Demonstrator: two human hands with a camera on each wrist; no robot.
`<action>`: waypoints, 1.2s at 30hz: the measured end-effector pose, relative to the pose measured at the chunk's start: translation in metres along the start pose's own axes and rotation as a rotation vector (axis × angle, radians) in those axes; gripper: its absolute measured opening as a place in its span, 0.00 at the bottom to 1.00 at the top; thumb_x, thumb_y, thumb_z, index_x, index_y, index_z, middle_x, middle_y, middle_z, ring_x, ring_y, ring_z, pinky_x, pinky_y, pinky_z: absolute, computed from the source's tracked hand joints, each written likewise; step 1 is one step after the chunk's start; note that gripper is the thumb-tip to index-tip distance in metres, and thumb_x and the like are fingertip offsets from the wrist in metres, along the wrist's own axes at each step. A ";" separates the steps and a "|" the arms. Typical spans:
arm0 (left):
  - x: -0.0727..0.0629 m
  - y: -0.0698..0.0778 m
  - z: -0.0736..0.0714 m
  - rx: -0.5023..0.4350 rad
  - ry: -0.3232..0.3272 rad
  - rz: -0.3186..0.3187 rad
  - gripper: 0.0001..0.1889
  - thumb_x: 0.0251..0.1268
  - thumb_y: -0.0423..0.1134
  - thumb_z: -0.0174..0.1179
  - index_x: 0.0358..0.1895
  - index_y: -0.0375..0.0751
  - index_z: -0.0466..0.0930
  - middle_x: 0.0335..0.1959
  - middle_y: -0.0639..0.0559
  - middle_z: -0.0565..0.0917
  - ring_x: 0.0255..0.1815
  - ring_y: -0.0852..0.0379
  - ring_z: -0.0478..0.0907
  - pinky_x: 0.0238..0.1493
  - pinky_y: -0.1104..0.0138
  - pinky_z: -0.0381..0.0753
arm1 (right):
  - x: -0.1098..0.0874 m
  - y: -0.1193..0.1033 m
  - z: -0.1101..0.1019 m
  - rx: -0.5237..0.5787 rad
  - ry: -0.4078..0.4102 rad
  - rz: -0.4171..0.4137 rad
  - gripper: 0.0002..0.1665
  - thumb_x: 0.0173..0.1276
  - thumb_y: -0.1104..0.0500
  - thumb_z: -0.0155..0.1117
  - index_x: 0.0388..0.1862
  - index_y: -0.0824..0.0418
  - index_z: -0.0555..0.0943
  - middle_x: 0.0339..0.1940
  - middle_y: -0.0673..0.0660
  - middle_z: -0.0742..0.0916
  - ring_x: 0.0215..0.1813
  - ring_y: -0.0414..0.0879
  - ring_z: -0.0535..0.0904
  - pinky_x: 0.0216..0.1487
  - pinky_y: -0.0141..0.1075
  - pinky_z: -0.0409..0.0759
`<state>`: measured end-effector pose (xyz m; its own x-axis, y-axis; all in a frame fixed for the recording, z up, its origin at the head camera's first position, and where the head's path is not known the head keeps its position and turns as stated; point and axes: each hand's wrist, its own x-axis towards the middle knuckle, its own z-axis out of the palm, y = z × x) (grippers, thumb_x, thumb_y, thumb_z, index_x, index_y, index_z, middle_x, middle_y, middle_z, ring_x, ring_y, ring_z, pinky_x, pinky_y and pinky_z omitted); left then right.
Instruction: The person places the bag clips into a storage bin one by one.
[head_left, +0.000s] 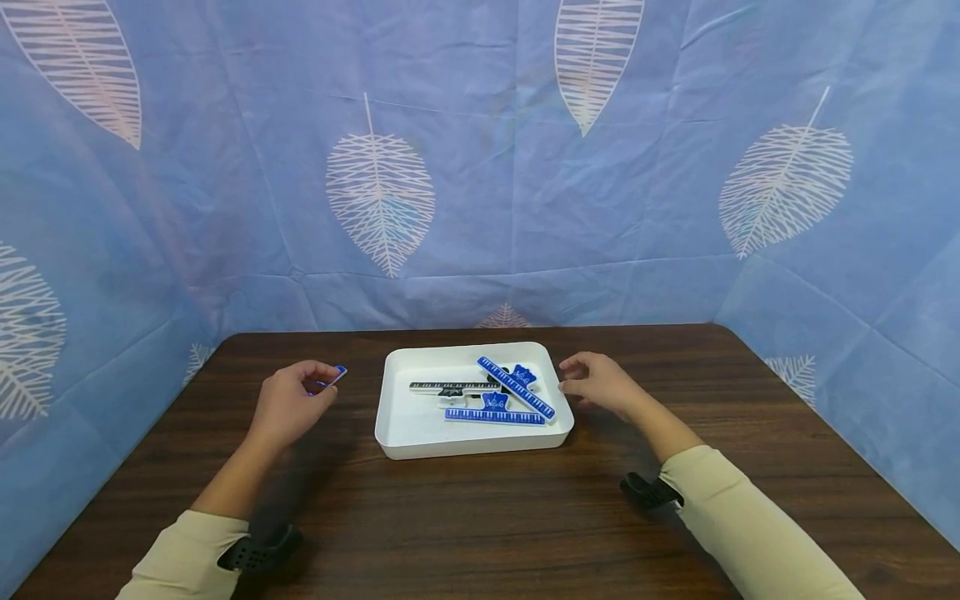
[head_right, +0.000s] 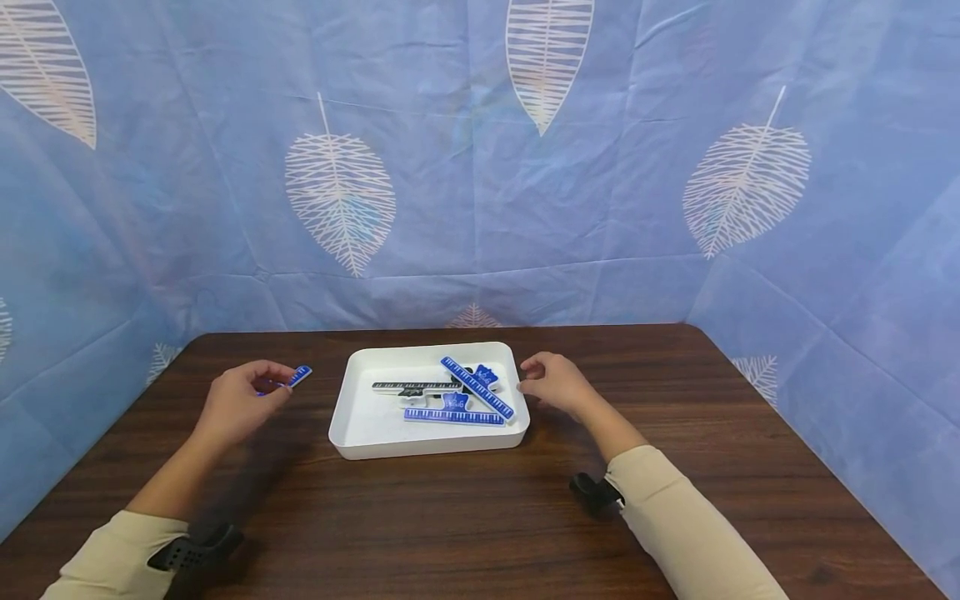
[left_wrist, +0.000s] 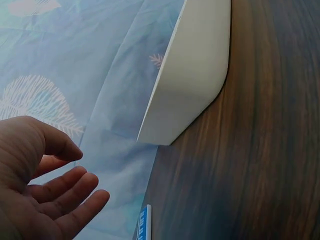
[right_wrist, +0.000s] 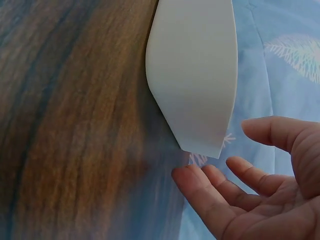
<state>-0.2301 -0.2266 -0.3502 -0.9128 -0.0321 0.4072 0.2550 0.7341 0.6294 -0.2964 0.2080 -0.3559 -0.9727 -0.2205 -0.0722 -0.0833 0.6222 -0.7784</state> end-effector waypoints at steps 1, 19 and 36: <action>0.000 -0.001 0.000 0.015 0.004 0.010 0.09 0.57 0.31 0.63 0.41 0.33 0.84 0.37 0.40 0.86 0.36 0.44 0.84 0.33 0.60 0.81 | 0.001 0.001 0.000 0.025 -0.012 0.016 0.27 0.68 0.63 0.62 0.63 0.73 0.70 0.56 0.71 0.78 0.53 0.60 0.79 0.43 0.46 0.85; -0.001 -0.017 0.000 0.263 -0.037 0.255 0.19 0.48 0.32 0.73 0.46 0.33 0.84 0.53 0.33 0.75 0.49 0.34 0.75 0.50 0.41 0.78 | 0.010 0.008 -0.001 0.329 -0.163 0.134 0.38 0.66 0.65 0.59 0.72 0.73 0.58 0.59 0.73 0.77 0.54 0.59 0.80 0.42 0.48 0.86; 0.008 -0.028 -0.014 0.320 -0.163 0.211 0.25 0.49 0.36 0.74 0.53 0.35 0.82 0.56 0.30 0.72 0.50 0.31 0.74 0.48 0.37 0.77 | 0.018 0.008 -0.003 0.501 -0.259 0.195 0.50 0.59 0.75 0.60 0.78 0.62 0.50 0.68 0.73 0.69 0.52 0.58 0.80 0.45 0.52 0.84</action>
<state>-0.2400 -0.2573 -0.3555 -0.8963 0.2308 0.3786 0.3534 0.8875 0.2957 -0.3153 0.2112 -0.3612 -0.8701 -0.3530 -0.3440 0.2652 0.2530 -0.9304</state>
